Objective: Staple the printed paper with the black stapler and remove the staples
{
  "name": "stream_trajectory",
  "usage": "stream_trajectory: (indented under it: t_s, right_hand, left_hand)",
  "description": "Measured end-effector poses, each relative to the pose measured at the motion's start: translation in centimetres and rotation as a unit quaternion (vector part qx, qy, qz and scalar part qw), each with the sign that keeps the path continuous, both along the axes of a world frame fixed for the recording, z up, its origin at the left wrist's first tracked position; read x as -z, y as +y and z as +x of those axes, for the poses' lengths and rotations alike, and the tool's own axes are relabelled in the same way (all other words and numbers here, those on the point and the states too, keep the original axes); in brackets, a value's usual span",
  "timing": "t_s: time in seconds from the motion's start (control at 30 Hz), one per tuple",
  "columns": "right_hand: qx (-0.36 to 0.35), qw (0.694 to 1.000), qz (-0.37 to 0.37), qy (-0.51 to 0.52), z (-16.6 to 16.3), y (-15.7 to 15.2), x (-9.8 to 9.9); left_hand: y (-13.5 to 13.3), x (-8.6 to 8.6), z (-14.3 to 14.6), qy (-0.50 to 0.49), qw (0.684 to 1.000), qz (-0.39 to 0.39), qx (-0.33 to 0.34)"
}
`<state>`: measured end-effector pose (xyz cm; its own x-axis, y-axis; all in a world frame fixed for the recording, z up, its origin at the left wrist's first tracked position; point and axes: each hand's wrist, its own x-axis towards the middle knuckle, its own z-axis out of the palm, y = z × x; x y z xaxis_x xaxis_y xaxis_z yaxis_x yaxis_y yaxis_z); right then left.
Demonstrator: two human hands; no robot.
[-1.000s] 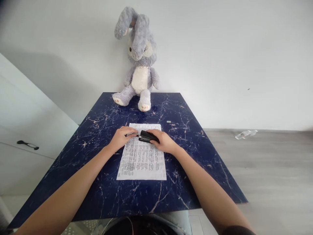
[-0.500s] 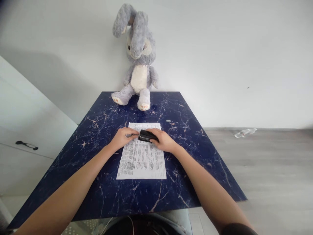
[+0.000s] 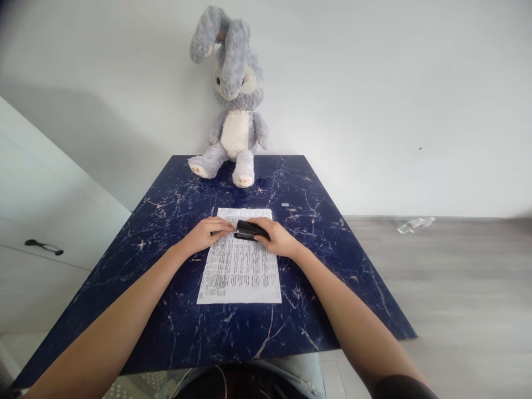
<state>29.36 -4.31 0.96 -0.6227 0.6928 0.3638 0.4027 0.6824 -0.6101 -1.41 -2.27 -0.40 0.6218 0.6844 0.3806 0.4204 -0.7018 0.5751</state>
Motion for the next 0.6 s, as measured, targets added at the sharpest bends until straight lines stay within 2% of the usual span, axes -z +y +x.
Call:
stream_trajectory:
  t_s: [0.27,0.43,0.6]
  right_hand:
    - [-0.006,0.998,-0.038,0.059,0.8,0.4,0.1]
    - [-0.048,0.994,-0.045,0.087,-0.3,-0.5,-0.6]
    - [-0.050,0.992,-0.006,0.118,-2.0,-1.3,-0.7]
  left_hand:
    - [0.0,-0.6,-1.2,-0.007,0.989,-0.145,0.027]
    - [-0.9,-1.1,0.6,-0.064,0.994,-0.091,-0.006]
    - [-1.6,-1.8,2.0,-0.068,0.996,-0.061,-0.021]
